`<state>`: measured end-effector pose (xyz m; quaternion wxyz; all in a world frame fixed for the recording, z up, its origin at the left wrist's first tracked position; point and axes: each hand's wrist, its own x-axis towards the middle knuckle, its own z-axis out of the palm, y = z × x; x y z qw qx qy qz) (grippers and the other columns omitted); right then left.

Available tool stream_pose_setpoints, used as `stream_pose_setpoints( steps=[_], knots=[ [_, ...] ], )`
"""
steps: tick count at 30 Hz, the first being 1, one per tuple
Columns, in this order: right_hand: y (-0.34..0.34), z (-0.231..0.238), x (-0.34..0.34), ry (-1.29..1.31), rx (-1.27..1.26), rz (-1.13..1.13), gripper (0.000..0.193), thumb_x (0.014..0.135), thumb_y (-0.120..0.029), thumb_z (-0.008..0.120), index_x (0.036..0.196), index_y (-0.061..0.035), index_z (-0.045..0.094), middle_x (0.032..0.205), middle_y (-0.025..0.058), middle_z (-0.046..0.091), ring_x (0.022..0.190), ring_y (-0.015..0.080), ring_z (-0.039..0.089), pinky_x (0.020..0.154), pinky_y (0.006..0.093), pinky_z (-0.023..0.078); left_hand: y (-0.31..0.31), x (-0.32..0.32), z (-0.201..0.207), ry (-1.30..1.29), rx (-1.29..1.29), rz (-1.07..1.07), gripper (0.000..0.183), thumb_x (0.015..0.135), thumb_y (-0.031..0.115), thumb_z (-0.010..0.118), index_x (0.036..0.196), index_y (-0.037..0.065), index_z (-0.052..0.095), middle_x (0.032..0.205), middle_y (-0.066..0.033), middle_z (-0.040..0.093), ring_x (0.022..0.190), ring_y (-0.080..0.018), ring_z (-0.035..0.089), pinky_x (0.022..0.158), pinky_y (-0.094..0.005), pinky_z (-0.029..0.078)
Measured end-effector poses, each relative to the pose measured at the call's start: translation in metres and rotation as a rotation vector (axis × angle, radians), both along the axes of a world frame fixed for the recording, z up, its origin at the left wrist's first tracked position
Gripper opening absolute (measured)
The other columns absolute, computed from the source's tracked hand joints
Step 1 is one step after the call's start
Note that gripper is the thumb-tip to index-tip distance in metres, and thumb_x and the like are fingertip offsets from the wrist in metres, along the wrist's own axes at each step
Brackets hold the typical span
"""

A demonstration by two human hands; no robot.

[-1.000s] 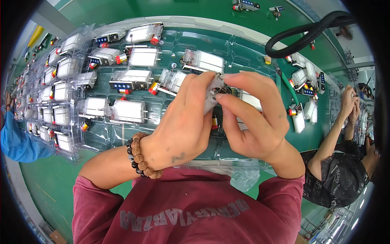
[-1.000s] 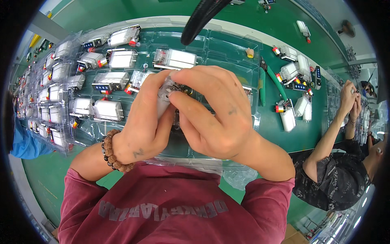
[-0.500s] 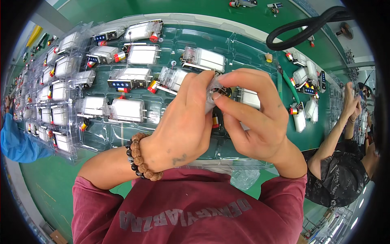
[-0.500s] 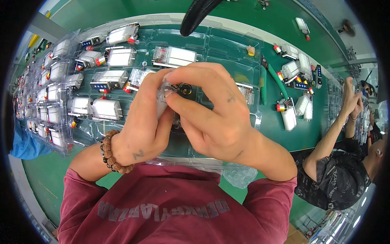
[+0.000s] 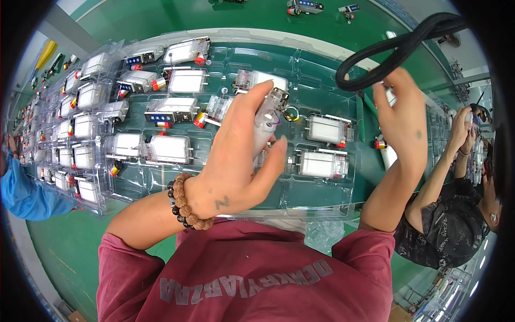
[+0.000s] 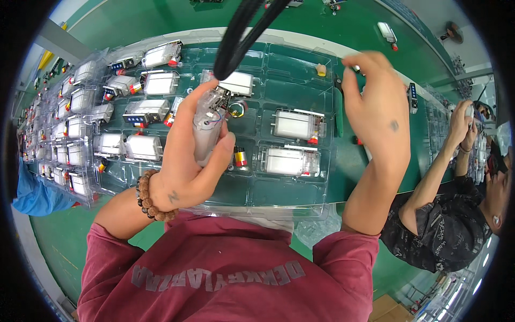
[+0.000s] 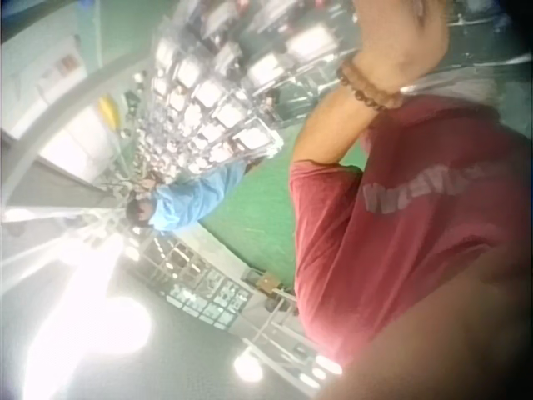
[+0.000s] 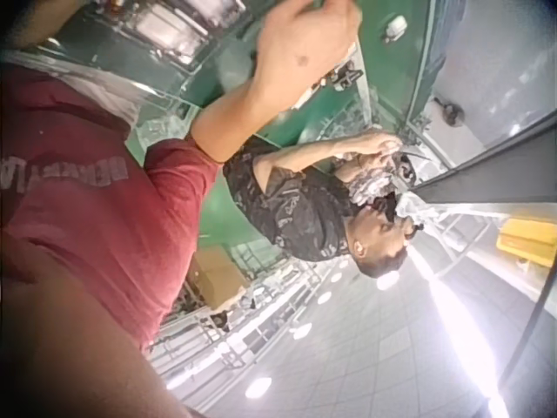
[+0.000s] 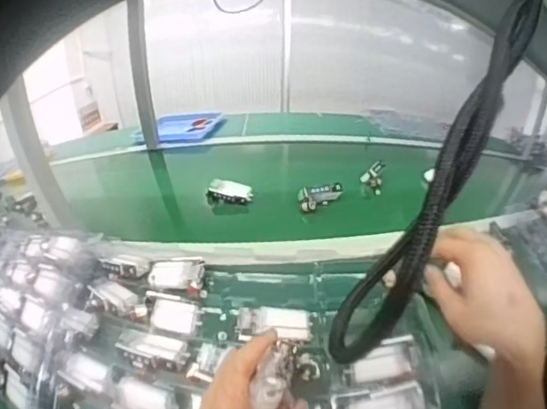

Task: The person assembles a small electronic device, likely a toy vehicle, using a green-handled screwdriver to tighten screws on a white plastic casing. They handle a cylindrical battery and manipulate internal wires, working at a green assembly table with multiple similar units in clear plastic packaging.

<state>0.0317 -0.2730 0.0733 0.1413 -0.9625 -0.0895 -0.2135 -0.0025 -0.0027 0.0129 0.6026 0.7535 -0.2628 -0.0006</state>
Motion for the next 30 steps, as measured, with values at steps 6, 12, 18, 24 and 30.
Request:
stream_pose_setpoints(
  steps=[6,12,18,24,30],
  knots=[
    [-0.016,-0.017,0.011,0.499,-0.173,-0.221,0.041,0.084,-0.018,0.062,0.118,0.0048,0.06,0.109,0.0259,0.065,0.101,0.039,0.063,0.09,0.0436,0.048,0.004,-0.002,0.003,0.018,-0.121,-0.068,0.066,0.085,0.003,0.056,0.141,-0.011,0.024,0.112,-0.0215,0.047,0.095,-0.0292,0.047,0.089,-0.038,0.039],
    [-0.03,-0.011,0.008,0.596,-0.15,-0.089,0.047,0.084,-0.021,0.065,0.123,0.0042,0.056,0.111,0.0255,0.064,0.103,0.0369,0.062,0.091,0.0409,0.048,0.008,0.001,-0.004,-0.112,-0.098,-0.087,0.071,0.086,0.003,0.055,0.146,-0.005,0.02,0.117,-0.0151,0.049,0.094,-0.0175,0.049,0.088,-0.0309,0.043],
    [-0.05,-0.018,0.017,0.691,0.042,-0.141,0.058,0.082,-0.023,0.069,0.131,0.0016,0.051,0.114,0.019,0.064,0.099,0.029,0.063,0.088,0.0381,0.05,0.01,0.001,-0.001,-0.066,-0.117,-0.11,0.074,0.084,0.0,0.06,0.146,-0.004,0.019,0.121,-0.0135,0.049,0.1,-0.0172,0.053,0.092,-0.0318,0.045],
    [-0.05,-0.019,0.025,0.74,-0.089,-0.185,0.067,0.073,-0.028,0.077,0.128,0.0013,0.054,0.113,0.019,0.064,0.099,0.0285,0.063,0.086,0.0368,0.05,0.002,-0.002,0.0,0.01,-0.294,-0.074,0.07,0.086,0.001,0.059,0.145,-0.003,0.022,0.124,-0.0158,0.05,0.1,-0.0172,0.053,0.091,-0.0328,0.045],
    [-0.048,-0.017,0.033,0.776,-0.116,-0.248,0.046,0.074,-0.023,0.076,0.11,0.0022,0.062,0.095,0.0124,0.062,0.087,0.0201,0.06,0.076,0.0317,0.047,0.001,-0.001,0.0,0.007,-0.268,-0.067,0.07,0.084,-0.004,0.061,0.144,-0.002,0.025,0.118,-0.0119,0.049,0.099,-0.0153,0.052,0.088,-0.0304,0.046]
  ],
)
